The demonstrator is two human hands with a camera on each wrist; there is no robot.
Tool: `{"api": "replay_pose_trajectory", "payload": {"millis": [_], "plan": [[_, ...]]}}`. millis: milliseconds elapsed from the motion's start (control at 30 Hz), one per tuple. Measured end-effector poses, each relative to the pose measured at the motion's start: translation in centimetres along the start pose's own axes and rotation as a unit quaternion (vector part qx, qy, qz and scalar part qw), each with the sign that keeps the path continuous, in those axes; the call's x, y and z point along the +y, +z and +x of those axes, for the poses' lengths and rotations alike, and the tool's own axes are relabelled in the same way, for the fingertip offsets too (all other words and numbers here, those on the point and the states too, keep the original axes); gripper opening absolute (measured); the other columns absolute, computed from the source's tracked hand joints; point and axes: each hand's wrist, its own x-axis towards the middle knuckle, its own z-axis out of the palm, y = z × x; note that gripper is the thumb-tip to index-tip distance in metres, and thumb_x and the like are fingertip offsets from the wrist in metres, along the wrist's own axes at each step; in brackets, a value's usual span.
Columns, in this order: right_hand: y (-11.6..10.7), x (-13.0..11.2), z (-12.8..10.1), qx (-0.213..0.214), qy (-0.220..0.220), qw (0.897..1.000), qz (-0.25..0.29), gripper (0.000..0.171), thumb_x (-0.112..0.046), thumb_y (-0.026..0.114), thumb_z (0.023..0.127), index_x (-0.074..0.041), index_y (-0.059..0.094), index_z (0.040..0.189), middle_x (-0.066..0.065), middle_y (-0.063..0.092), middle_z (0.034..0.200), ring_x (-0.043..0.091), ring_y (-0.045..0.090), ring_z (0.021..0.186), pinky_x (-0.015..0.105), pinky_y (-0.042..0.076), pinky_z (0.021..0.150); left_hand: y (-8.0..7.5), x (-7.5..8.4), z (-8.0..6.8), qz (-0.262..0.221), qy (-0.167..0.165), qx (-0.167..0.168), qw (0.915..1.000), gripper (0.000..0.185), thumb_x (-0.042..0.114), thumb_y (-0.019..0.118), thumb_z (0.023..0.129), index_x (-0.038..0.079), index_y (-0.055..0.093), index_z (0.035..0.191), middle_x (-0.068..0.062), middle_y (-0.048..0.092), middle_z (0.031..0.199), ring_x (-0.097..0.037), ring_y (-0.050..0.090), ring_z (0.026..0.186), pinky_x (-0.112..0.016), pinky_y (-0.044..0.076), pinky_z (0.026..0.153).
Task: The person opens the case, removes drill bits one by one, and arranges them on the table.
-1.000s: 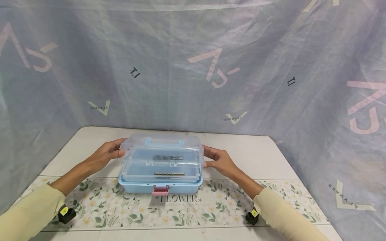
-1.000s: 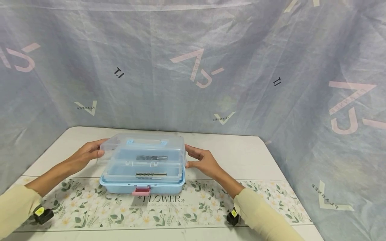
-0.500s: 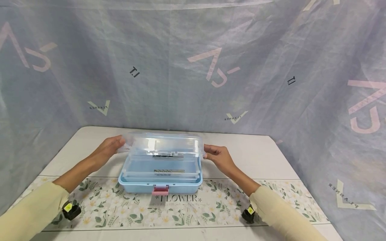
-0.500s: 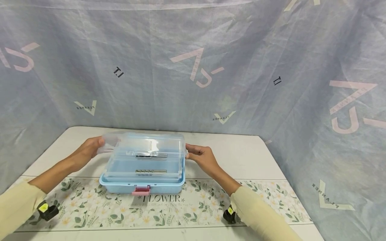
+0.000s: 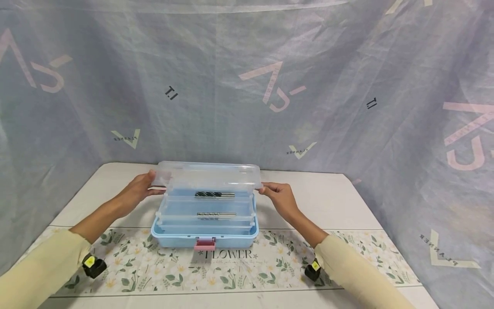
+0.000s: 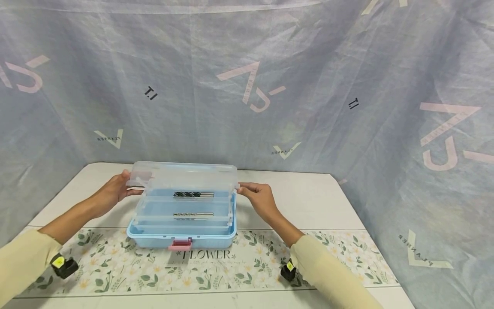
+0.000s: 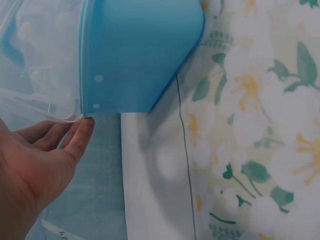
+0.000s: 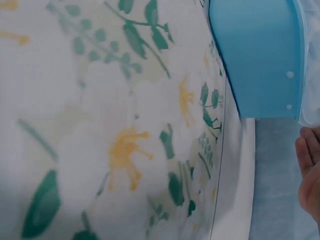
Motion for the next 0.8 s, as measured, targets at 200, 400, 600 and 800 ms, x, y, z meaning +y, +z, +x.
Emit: {"api": "replay_pose_trajectory", "payload": {"millis": [200,400,600,800], "plan": [[0.5,-0.3,0.6,0.031,0.022,0.999,0.003,0.033,-0.024,0.069,0.113,0.004,0.086,0.12,0.023,0.085,0.121,0.04,0.084,0.114,0.054,0.062,0.113,0.1,-0.7,-0.1,-0.018,0.018,0.01,0.9996,0.108,0.079,0.032,0.114,-0.016,0.035,0.165,-0.038,0.046,0.158,0.014,0.061,0.123,-0.007,0.05,0.107],[0.8,-0.5,1.2,0.045,0.03,0.998,0.03,0.037,-0.027,0.068,0.114,0.005,0.085,0.121,0.024,0.085,0.118,0.048,0.082,0.118,0.04,0.068,0.101,0.1,-1.1,0.3,-0.019,0.018,0.04,0.9988,0.085,0.06,0.034,0.122,-0.018,0.054,0.148,-0.007,0.062,0.141,0.01,0.062,0.124,-0.011,0.056,0.106],[0.9,-0.6,1.7,0.056,0.03,0.998,0.027,0.041,-0.032,0.069,0.115,0.005,0.087,0.115,0.024,0.086,0.11,0.049,0.083,0.11,0.034,0.069,0.094,-0.1,-1.2,1.0,-0.02,0.004,0.041,0.999,0.076,0.049,0.033,0.124,-0.016,0.048,0.161,-0.002,0.069,0.14,0.012,0.067,0.12,-0.014,0.06,0.103],[1.0,-0.6,2.5,0.061,0.026,0.997,0.043,0.041,-0.034,0.071,0.114,0.004,0.087,0.117,0.025,0.086,0.109,0.032,0.087,0.099,0.033,0.07,0.089,-0.1,-1.3,1.7,-0.027,-0.008,0.05,0.9983,0.072,0.045,0.036,0.125,-0.016,0.048,0.162,0.009,0.075,0.132,0.01,0.071,0.116,-0.017,0.062,0.099]]}}
